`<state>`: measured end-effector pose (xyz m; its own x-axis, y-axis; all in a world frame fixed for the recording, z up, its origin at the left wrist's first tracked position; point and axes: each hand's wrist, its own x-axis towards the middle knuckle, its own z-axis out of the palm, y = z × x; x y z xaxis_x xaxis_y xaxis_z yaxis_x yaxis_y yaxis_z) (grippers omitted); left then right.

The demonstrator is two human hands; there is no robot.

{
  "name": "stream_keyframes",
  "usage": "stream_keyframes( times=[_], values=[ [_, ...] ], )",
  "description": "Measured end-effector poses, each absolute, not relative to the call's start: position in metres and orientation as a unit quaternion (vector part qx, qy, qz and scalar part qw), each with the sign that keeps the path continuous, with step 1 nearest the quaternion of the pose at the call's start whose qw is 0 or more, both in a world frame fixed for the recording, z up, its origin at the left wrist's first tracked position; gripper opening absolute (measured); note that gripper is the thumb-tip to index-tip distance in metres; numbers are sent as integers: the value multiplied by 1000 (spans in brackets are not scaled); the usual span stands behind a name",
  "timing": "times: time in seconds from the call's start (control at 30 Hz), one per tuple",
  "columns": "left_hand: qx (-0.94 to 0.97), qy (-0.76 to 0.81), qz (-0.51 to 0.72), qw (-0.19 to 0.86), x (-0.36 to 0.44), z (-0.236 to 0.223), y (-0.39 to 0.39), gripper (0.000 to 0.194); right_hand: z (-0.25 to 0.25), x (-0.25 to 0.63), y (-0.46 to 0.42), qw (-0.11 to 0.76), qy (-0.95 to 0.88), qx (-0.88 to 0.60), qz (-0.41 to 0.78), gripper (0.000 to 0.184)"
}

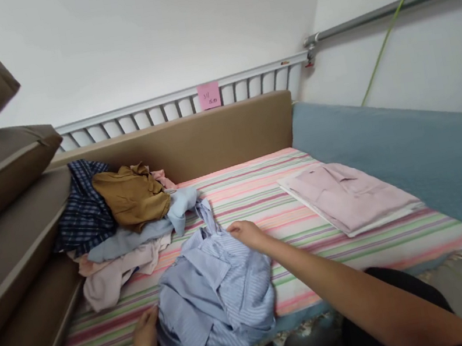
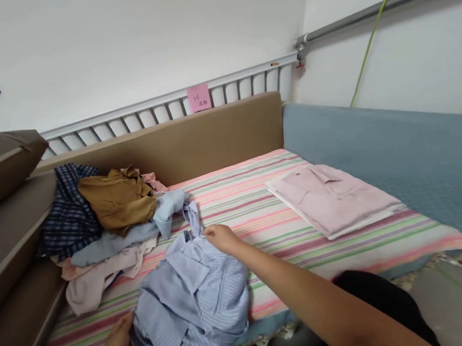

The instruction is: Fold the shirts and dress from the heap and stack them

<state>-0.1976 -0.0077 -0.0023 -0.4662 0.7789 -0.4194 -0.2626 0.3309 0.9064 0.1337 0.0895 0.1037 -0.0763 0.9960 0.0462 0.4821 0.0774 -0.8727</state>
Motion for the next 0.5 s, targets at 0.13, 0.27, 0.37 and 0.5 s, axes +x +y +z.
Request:
stream_keyframes(
  times=[0.13, 0.27, 0.37, 0.5],
  values=[
    [225, 676, 547, 440, -196, -6, -5, 26, 88, 161, 90, 327, -664, -597, 309, 24],
    [238, 693, 532, 425, -193, 5, -8, 34, 88, 152, 100, 297, -701, -586, 278, 27],
    [278, 704, 493, 430, -192, 7, -12, 41, 87, 127, 112, 272, -732, -569, 259, 28],
    [322, 685, 485, 438, -194, 4, -15, 46, 78, 90, 129, 228, -755, -566, 240, 30]
  ],
)
